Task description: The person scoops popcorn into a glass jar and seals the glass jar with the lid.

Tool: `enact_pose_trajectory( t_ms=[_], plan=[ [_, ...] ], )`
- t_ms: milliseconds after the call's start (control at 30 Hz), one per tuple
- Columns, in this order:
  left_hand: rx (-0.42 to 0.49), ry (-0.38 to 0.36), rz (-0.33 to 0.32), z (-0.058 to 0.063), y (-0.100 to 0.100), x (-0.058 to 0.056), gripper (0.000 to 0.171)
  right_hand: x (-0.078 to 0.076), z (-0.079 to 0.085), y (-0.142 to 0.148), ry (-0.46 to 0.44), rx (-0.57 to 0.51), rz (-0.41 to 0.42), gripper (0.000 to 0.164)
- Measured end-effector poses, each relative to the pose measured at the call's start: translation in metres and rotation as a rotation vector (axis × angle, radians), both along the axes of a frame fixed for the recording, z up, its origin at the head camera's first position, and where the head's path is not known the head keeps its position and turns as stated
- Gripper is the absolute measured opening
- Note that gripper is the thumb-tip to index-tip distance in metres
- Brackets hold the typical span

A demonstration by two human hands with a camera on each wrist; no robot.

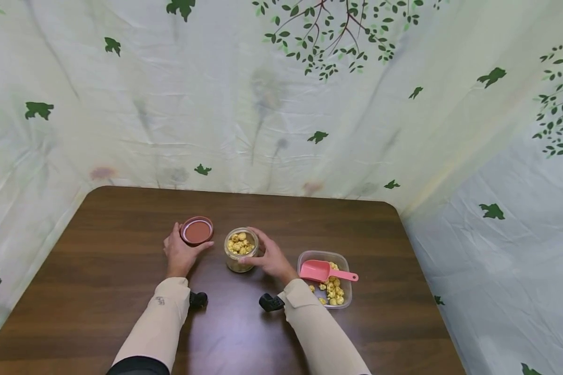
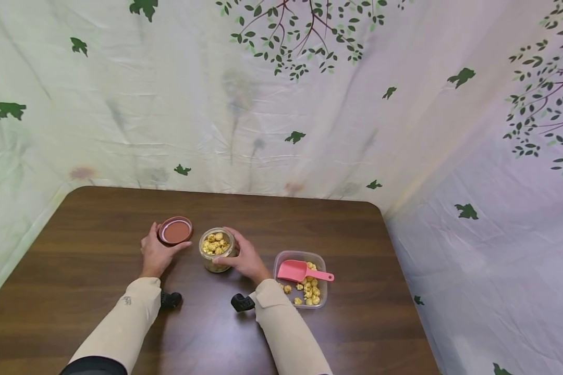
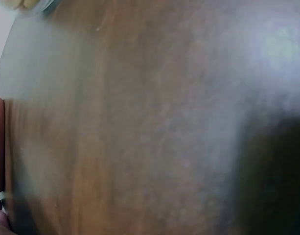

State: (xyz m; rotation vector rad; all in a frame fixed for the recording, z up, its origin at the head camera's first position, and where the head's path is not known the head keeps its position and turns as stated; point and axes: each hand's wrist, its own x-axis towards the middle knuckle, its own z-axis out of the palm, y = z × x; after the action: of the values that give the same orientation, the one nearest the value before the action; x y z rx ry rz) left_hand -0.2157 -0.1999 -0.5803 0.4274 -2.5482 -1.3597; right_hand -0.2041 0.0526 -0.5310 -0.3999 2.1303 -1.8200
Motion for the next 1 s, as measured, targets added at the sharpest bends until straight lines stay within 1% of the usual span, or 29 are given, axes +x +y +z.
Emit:
enact_pose_trajectory(
  t_ms=[67, 200, 333, 467, 667, 733, 800, 1000],
  plan=[
    [-0.025, -0.008, -0.003, 0.000, -0.002, 0.000, 0.116, 0.000, 0.000, -0.001, -0.001, -0.005, 0.005, 0.081],
    [-0.048, -0.015, -0.014, -0.002, -0.004, 0.000, 0.106, 0.001, 0.000, -0.001, 0.001, 0.002, 0.007, 0.081],
    [-0.058, -0.004, -0.017, -0.003, -0.005, 0.001, 0.097, 0.002, -0.002, -0.001, 0.003, 0.001, 0.012, 0.082],
    [-0.063, 0.007, -0.013, -0.003, -0.005, 0.000, 0.093, 0.001, -0.002, -0.002, 0.006, -0.014, 0.017, 0.082],
    [-0.072, 0.002, -0.034, -0.003, -0.007, -0.001, 0.090, 0.009, 0.026, -0.001, 0.007, -0.030, 0.041, 0.080],
    [-0.076, 0.000, -0.045, -0.003, -0.008, -0.001, 0.090, 0.010, 0.030, -0.001, 0.001, -0.029, 0.043, 0.080],
    [-0.078, -0.002, -0.054, -0.003, -0.008, -0.001, 0.088, 0.010, 0.029, -0.001, 0.000, -0.028, 0.041, 0.079],
    [-0.073, -0.013, -0.072, -0.003, -0.009, -0.001, 0.087, 0.002, 0.006, -0.001, -0.003, -0.034, 0.027, 0.083]
  ],
)
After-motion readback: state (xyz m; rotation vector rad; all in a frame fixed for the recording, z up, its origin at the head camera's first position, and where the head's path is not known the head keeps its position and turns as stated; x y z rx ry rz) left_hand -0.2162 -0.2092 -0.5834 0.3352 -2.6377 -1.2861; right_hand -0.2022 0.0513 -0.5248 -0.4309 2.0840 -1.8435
